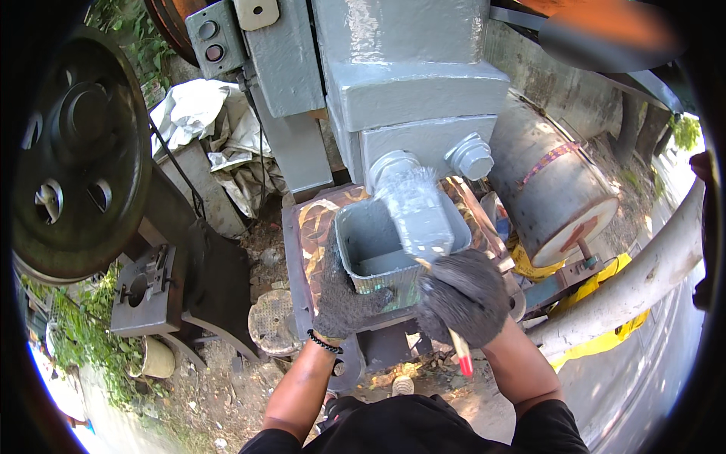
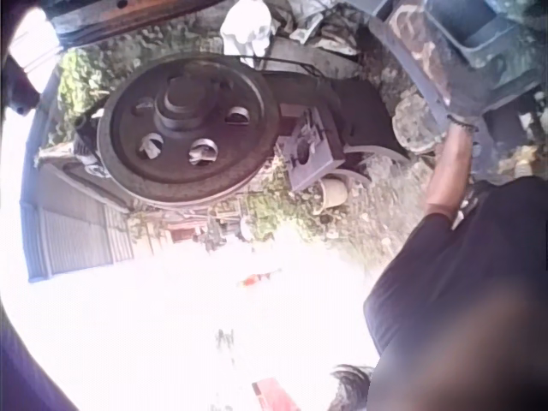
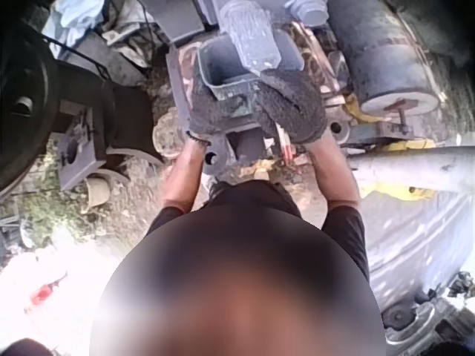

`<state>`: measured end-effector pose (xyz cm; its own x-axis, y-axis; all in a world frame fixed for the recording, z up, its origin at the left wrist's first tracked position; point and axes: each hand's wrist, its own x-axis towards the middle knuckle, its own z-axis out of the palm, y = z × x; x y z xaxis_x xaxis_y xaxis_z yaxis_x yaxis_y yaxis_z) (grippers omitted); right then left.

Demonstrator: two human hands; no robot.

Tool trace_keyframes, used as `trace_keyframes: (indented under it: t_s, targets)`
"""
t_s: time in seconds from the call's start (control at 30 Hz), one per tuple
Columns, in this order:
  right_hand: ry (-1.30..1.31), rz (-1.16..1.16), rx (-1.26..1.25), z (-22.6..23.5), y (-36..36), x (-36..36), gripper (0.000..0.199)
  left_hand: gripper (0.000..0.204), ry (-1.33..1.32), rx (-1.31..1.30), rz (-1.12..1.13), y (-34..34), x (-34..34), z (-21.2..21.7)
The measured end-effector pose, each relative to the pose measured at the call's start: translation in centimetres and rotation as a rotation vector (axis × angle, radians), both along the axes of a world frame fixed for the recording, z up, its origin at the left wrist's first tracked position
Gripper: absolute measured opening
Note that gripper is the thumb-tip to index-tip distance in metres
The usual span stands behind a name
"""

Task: The person paints a metal machine part with gray paint using a brush. They repeatedly dip the brush into a small container and apply paint to the surface and edges of the part.

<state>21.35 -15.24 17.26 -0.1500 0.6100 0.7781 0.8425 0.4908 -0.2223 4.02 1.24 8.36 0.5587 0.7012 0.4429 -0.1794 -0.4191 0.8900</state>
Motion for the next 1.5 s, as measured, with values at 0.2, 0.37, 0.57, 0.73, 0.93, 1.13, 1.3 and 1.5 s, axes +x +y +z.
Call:
trace_keyframes:
  t_s: [0.2,0.37,0.57,0.73,0.93,1.13,1.3,1.5]
  targets:
    - [-0.270,0.060,0.185,-0.6,-0.5,0.1,0.032,0.123,-0.042,0.170,0.100,-0.6,0.0,-0.5]
    - [-0.284,0.054,0.114,0.0,-0.4,0.4,0.040,0.122,-0.046,0.144,0.104,-0.6,0.4,-0.1]
    - [-0.375,-0.019,0.020,0.2,-0.6,-0.9,0.044,0.123,-0.088,0.187,0.092,-0.1,-0.2,-0.1]
    - [-0.463,-0.037,0.071,0.9,-1.3,-2.1,0.044,0.122,-0.065,0.249,0.080,1.2,-0.6,-0.3]
    - [-0.441,-0.075,0.081,1.9,1.4,-3.4,0.048,0.117,-0.101,0.102,-0.076,2.8,0.1,0.7]
    - [-0.344,-0.173,-0.035,2.7,0.4,-4.7,0.032,0.119,-0.029,0.271,-0.067,3.8,-0.6,0.8]
    - [-0.311,-0.188,-0.012,4.1,0.0,-6.9,0.027,0.119,0.107,0.407,-0.033,4.4,-1.3,0.8]
    - [-0.291,-0.209,-0.096,5.9,1.1,-9.8,0.035,0.120,-0.054,0.266,-0.114,5.1,-1.3,0.6]
